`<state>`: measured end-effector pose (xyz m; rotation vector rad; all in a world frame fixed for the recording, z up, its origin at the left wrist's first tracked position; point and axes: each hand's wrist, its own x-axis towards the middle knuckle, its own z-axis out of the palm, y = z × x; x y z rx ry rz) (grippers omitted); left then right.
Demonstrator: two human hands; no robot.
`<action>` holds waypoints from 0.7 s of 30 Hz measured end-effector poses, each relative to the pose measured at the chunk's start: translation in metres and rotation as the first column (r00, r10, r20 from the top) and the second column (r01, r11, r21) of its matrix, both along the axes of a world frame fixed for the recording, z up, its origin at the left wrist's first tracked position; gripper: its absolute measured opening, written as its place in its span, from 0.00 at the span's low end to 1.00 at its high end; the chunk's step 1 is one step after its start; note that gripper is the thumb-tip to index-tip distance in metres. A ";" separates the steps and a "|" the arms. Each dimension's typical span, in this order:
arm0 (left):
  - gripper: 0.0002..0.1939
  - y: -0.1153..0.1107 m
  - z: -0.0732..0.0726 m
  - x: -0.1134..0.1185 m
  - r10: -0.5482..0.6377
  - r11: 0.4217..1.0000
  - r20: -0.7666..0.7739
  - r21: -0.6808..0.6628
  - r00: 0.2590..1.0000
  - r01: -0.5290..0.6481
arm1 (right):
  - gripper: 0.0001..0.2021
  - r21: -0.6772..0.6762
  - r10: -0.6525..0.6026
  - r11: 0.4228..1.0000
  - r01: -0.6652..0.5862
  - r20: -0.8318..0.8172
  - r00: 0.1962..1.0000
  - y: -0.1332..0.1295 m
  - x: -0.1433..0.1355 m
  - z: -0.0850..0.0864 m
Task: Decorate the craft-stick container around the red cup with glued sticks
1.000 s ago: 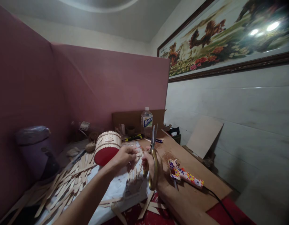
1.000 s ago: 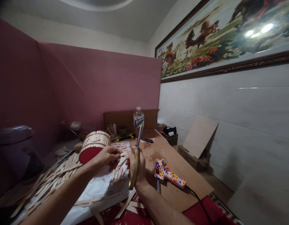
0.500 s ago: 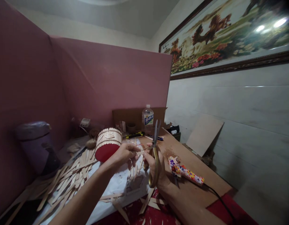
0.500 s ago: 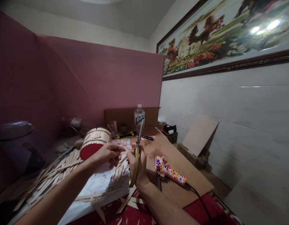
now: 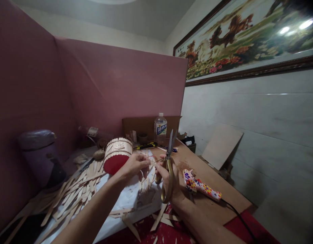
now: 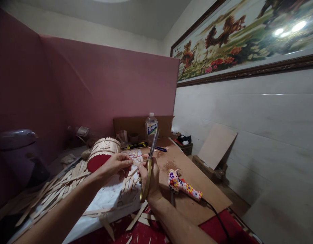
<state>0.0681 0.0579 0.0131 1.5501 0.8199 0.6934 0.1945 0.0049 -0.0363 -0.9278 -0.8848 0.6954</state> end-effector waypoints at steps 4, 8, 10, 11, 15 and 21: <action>0.18 -0.002 0.000 0.001 0.040 0.999 0.047 0.022 0.998 -0.041 | 0.17 -0.033 0.055 0.998 -0.055 -0.008 0.998 -0.007 -0.004 0.009; 0.20 -0.002 0.000 0.003 0.072 0.997 0.092 0.032 0.993 -0.076 | 0.18 -0.066 0.118 0.991 -0.118 -0.015 0.993 -0.016 -0.008 0.016; 0.21 -0.002 -0.001 0.003 0.077 0.996 0.113 0.027 0.991 -0.081 | 0.18 -0.074 0.124 0.989 -0.124 -0.007 0.992 -0.018 -0.010 0.018; 0.21 -0.003 -0.001 0.004 0.075 0.997 0.119 0.024 0.990 -0.079 | 0.18 -0.071 0.114 0.991 -0.114 0.000 0.993 -0.019 -0.010 0.018; 0.19 -0.004 -0.003 0.003 0.048 0.997 0.151 -0.064 0.987 -0.039 | 0.17 -0.039 0.054 0.998 -0.053 0.010 0.999 -0.016 -0.009 0.015; 0.15 -0.005 -0.007 0.003 -0.010 0.994 0.131 -0.106 0.991 0.024 | 0.17 -0.019 0.048 0.999 -0.048 0.005 0.999 -0.014 -0.007 0.012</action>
